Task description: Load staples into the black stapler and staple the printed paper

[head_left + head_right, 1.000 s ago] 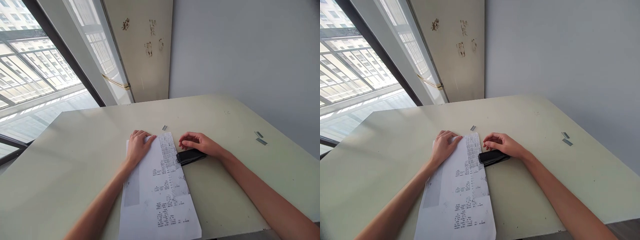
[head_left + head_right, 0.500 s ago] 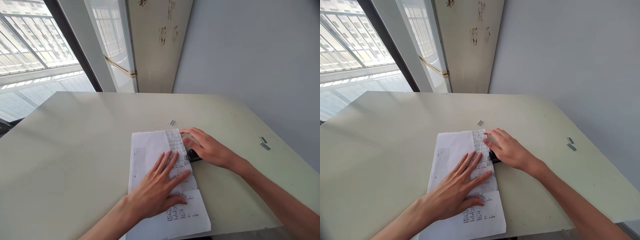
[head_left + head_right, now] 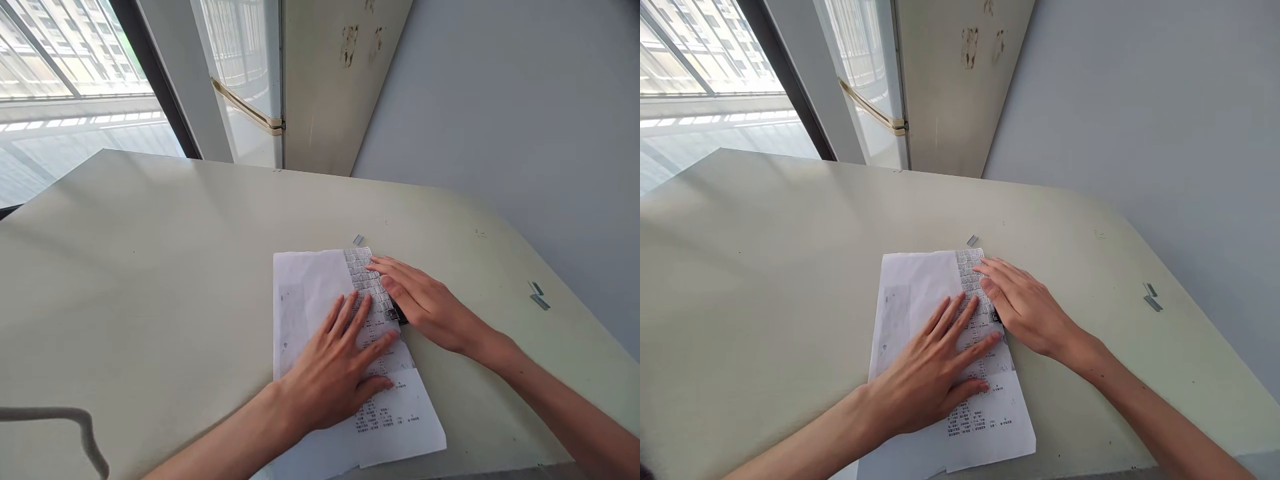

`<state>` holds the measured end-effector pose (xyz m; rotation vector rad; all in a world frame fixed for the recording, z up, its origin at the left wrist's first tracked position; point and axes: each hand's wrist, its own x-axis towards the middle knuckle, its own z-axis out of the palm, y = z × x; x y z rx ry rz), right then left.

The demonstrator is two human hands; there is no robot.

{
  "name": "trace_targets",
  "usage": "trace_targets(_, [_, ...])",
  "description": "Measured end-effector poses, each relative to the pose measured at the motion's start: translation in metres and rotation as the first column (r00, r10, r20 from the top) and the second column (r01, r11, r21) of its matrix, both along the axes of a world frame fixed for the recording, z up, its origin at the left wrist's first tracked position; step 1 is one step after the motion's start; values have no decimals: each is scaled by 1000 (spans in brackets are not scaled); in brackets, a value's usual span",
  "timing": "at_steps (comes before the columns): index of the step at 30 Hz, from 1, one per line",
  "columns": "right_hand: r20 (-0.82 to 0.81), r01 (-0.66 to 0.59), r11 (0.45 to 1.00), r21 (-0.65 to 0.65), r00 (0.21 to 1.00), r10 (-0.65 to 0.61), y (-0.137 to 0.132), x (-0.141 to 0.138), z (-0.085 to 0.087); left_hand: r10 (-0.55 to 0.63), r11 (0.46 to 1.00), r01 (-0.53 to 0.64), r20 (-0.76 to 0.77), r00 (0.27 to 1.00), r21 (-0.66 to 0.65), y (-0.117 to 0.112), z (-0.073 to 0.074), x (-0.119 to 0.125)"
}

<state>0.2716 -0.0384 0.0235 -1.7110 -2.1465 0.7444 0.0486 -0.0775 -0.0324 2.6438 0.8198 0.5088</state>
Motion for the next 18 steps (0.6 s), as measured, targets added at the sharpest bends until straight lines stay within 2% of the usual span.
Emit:
trace_targets(12, [-13,-18,997,-72,1000,17,1,9,0,-2,999,2,-1,1000,-35,1,-2,2])
trace_targets(18, [-37,-36,998,-50,999,34,-1,9,0,13,999,-13,10,1000,-38,3,0,4])
